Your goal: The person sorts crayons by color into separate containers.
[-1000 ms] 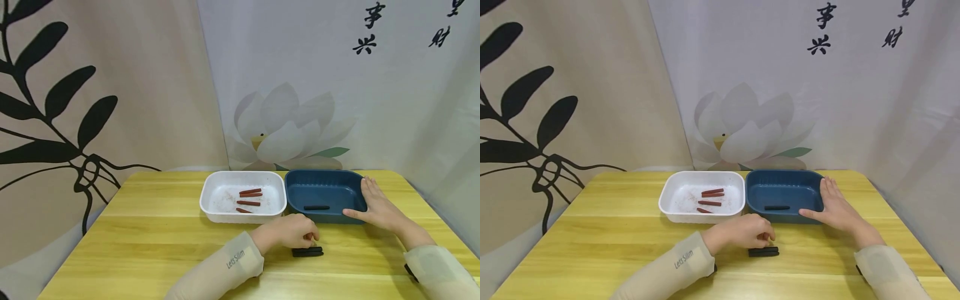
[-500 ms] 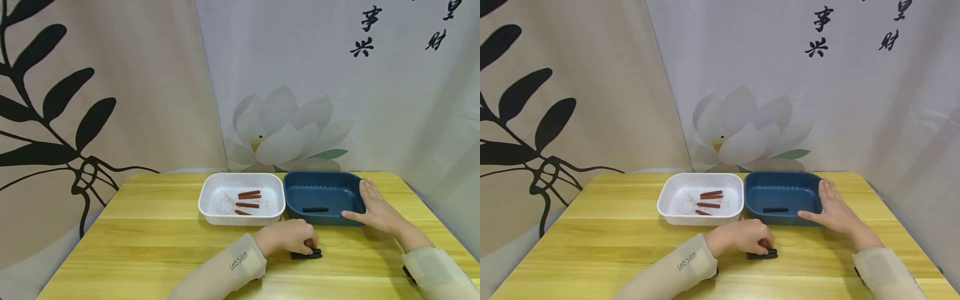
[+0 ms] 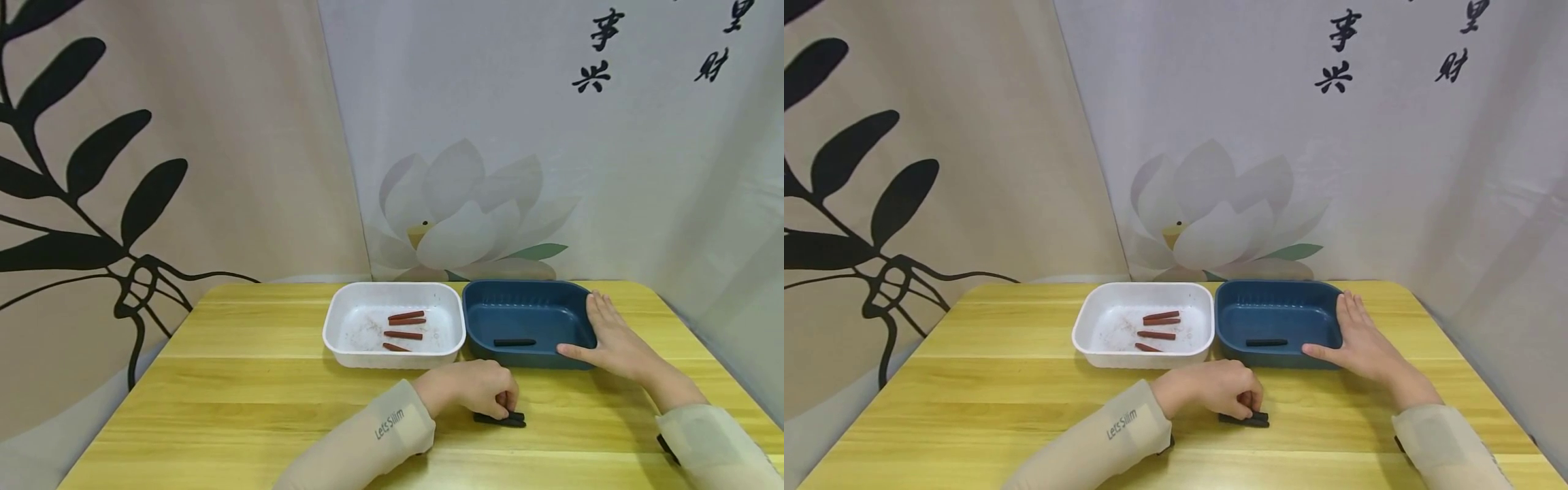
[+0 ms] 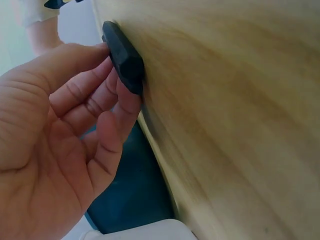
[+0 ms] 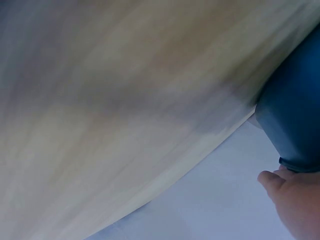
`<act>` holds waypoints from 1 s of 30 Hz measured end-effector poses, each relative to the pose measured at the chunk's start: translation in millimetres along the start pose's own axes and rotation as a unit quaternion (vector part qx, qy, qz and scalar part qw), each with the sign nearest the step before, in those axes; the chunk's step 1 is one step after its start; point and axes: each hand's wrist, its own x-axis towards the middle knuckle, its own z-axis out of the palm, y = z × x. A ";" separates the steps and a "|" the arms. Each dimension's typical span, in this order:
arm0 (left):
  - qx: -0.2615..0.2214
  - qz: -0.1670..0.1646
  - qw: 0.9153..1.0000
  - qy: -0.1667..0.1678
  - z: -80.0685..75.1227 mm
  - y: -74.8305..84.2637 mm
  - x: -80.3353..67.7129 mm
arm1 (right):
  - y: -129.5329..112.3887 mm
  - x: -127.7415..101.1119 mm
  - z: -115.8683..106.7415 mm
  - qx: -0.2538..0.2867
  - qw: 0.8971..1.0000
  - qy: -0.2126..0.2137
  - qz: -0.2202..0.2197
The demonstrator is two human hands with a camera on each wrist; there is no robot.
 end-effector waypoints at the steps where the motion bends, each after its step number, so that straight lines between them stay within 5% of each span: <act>1: -0.002 0.000 1.000 -0.003 -0.2 0.1 0.3 | -0.2 -0.4 -0.5 0.000 1.000 0.000 0.001; 30: -0.012 0.019 1.000 0.008 -13.7 -0.9 -5.3 | -2.0 -0.1 0.3 0.000 1.000 0.006 0.005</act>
